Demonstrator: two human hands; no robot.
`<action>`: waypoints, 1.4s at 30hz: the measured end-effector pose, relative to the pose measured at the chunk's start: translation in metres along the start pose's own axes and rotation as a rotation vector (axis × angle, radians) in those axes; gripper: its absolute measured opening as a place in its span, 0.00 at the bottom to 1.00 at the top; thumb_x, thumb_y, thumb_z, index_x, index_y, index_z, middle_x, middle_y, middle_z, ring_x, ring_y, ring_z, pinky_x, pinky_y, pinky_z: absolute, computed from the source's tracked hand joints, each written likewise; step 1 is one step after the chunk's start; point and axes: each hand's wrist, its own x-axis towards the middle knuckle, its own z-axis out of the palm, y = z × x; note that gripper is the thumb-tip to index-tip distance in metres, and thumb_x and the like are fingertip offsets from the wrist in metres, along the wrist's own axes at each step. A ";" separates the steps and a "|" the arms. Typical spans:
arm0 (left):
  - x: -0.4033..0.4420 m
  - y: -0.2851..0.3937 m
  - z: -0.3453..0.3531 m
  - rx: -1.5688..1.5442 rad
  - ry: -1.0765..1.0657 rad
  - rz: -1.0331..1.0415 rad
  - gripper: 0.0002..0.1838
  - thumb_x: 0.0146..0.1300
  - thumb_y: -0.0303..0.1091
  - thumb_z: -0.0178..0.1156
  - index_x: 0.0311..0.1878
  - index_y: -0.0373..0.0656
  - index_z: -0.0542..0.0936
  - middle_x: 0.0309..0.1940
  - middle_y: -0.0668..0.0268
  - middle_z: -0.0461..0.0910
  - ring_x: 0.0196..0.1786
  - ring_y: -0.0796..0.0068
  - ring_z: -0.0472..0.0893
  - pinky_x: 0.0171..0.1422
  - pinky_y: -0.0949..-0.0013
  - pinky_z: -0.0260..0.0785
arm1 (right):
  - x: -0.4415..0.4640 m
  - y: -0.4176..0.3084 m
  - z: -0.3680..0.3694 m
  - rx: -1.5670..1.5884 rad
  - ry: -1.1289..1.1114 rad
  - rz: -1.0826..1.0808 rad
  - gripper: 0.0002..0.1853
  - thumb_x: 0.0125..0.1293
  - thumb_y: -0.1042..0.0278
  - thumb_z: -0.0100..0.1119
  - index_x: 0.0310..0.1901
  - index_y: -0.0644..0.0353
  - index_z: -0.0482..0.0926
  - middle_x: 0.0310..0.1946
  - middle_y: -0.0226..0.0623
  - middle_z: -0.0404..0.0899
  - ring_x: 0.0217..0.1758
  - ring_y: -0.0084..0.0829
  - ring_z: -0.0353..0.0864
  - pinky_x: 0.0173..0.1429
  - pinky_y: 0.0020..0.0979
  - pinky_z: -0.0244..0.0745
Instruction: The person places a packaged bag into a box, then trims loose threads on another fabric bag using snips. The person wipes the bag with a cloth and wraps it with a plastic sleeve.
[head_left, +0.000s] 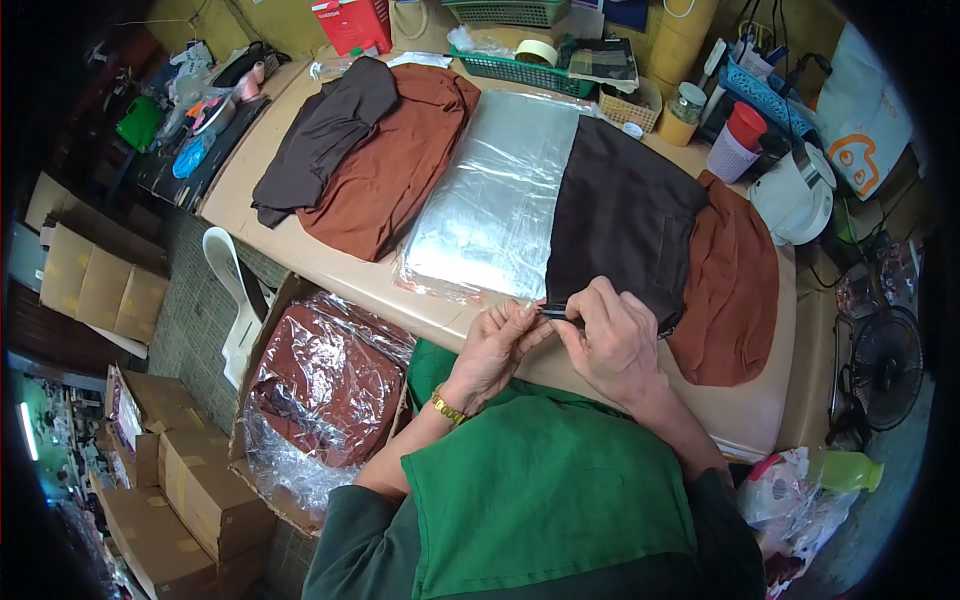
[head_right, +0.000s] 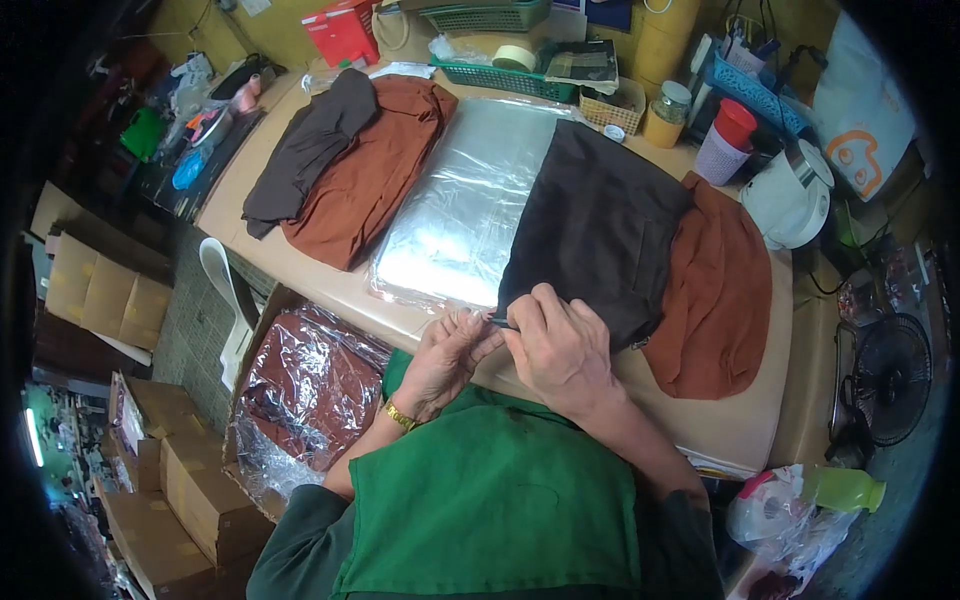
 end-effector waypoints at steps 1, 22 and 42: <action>0.000 0.000 0.000 -0.005 -0.011 0.000 0.10 0.73 0.33 0.58 0.36 0.37 0.76 0.46 0.62 0.81 0.47 0.76 0.83 0.59 0.71 0.81 | 0.001 -0.001 -0.001 -0.005 -0.007 -0.007 0.16 0.47 0.72 0.75 0.33 0.57 0.74 0.29 0.32 0.72 0.24 0.35 0.71 0.31 0.36 0.65; -0.045 0.059 -0.108 1.907 0.866 1.119 0.07 0.69 0.29 0.62 0.36 0.35 0.79 0.31 0.66 0.80 0.35 0.81 0.78 0.39 0.79 0.69 | -0.034 0.073 -0.010 0.064 -0.127 0.550 0.16 0.55 0.70 0.72 0.45 0.57 0.79 0.37 0.37 0.75 0.41 0.38 0.82 0.39 0.40 0.75; -0.020 0.035 -0.094 1.280 0.470 0.541 0.07 0.66 0.29 0.64 0.32 0.38 0.79 0.22 0.65 0.78 0.25 0.77 0.74 0.51 0.63 0.72 | -0.088 0.064 0.031 -0.003 -0.311 0.500 0.23 0.59 0.74 0.65 0.58 0.56 0.78 0.43 0.43 0.77 0.42 0.48 0.82 0.45 0.44 0.77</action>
